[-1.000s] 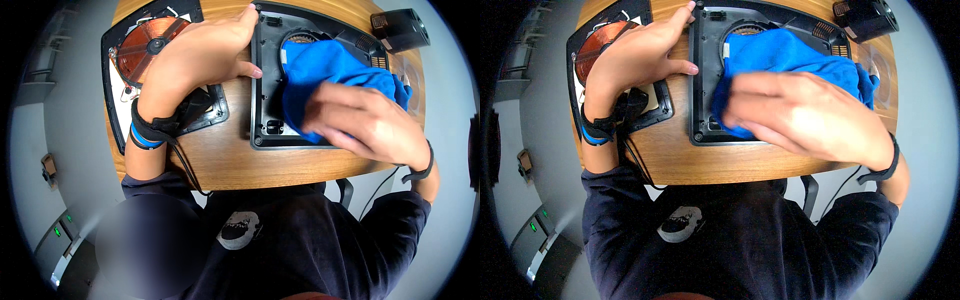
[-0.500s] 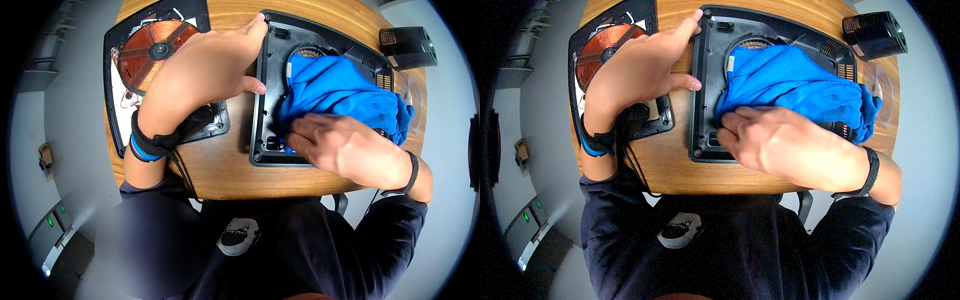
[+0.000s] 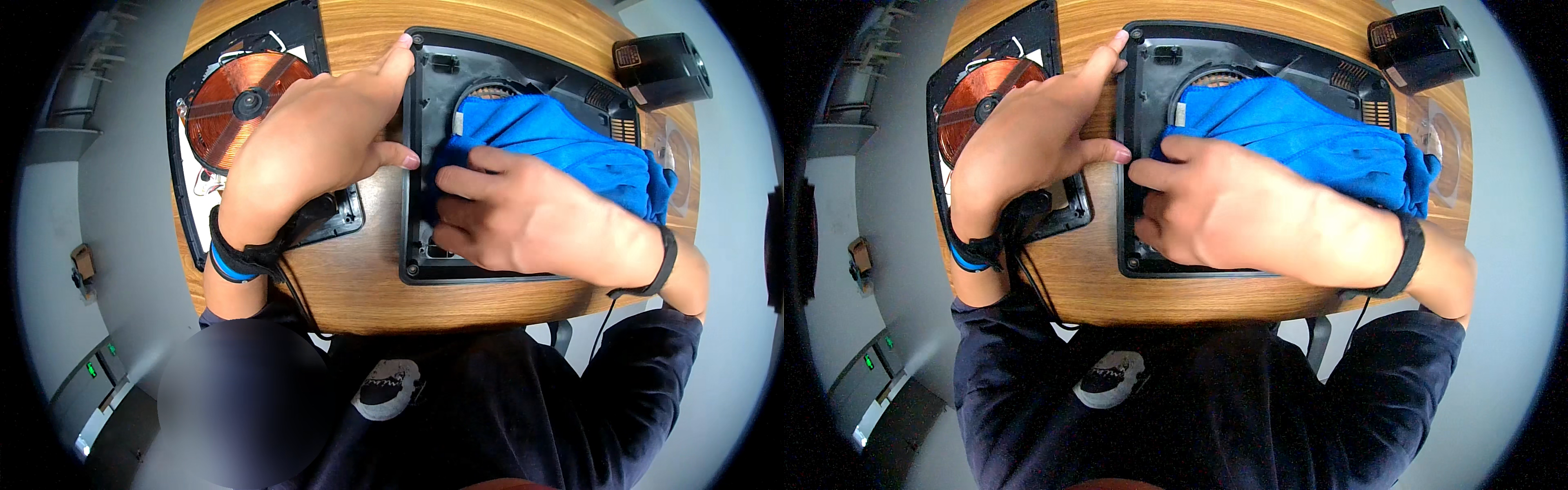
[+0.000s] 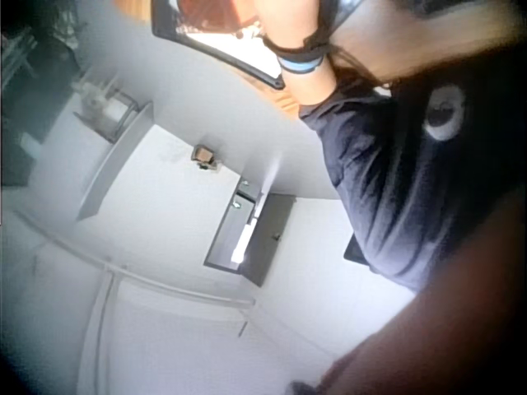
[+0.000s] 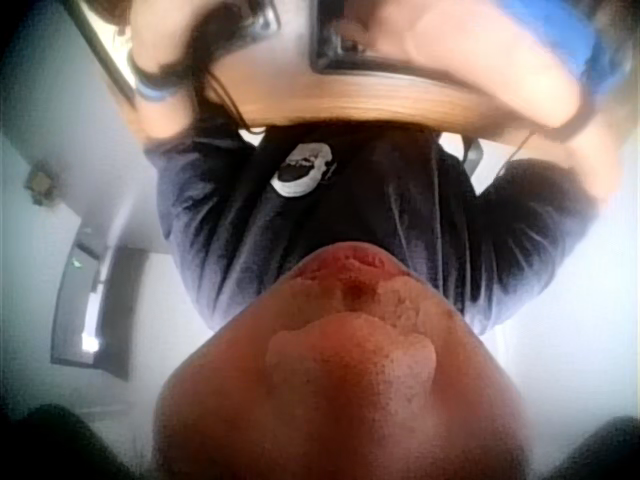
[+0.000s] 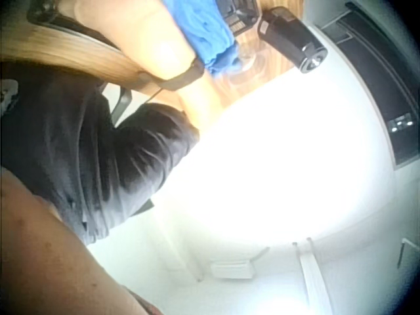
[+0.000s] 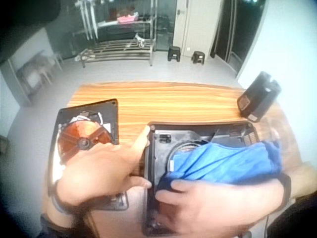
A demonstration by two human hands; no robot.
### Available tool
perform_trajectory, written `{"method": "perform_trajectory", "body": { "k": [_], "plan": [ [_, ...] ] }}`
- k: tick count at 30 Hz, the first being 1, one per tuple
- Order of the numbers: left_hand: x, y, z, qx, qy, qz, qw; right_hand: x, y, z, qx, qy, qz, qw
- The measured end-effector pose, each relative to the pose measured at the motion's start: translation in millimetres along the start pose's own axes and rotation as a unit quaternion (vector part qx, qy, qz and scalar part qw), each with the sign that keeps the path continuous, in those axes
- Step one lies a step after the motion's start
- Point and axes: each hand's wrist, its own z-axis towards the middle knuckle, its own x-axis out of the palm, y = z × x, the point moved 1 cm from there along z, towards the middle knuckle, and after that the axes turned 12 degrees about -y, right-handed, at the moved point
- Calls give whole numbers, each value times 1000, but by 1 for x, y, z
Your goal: The person disassembles a small appliance, removes the heating coil, and wipes the interior housing with a blue cloth. They then wipe the heating coil and a circuit board before placing them back into the housing.
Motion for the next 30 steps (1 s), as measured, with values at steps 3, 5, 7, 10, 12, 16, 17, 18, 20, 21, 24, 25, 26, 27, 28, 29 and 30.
{"method": "perform_trajectory", "body": {
  "k": [3, 5, 7, 10, 12, 16, 17, 18, 20, 21, 24, 25, 26, 27, 28, 29, 30],
  "plan": [
    [3, 7, 4, 23, 0, -8, 1000, -27, -13, 3, 37, -23, 102, 994],
    [6, 13, 0, 45, -24, -15, 999, -35, -23, 2, 136, -66, 87, 985],
    [6, 12, -3, 51, -32, -14, 998, -35, -35, 4, 190, -98, -16, 977],
    [4, 8, -4, 69, -60, 3, 996, -19, -47, 10, 224, -67, -80, 969],
    [8, 13, -7, 129, -136, 15, 982, 6, -53, 14, 186, -74, -82, 976],
    [-35, -16, -4, 50, 29, -49, 997, 28, -56, 11, 140, -54, -77, 986],
    [-34, -11, -2, 39, 45, -66, 996, 27, -54, 10, 128, -48, -84, 987],
    [-36, -11, -3, 32, 49, -65, 996, 20, -49, 10, 113, -12, -89, 990],
    [-34, -11, -3, 28, 49, -51, 997, 10, -32, 10, 123, 15, 32, 992],
    [-33, -12, -4, 33, 39, -40, 998, 6, -24, 9, 127, 28, 92, 987],
    [-27, -10, -7, 60, -2, -18, 998, 1, -16, 1, 76, 16, 90, 993],
    [-24, -9, -7, 74, -15, -13, 997, -2, -14, 0, 84, 5, 84, 993],
    [-19, -4, -3, 88, -23, -7, 996, -5, -10, -2, 94, -5, 77, 993],
    [-18, -3, -4, 102, -31, -9, 994, -5, -9, -4, 99, -17, 72, 992],
    [-18, -2, -6, 115, -39, -10, 993, -14, -7, -2, 119, -14, 94, 988],
    [-23, -5, -9, 132, -48, -19, 990, -23, -6, 0, 139, -11, 115, 983],
    [-23, -6, -11, 127, -43, -19, 991, -33, -4, 2, 143, -21, 105, 984]
  ]
}}
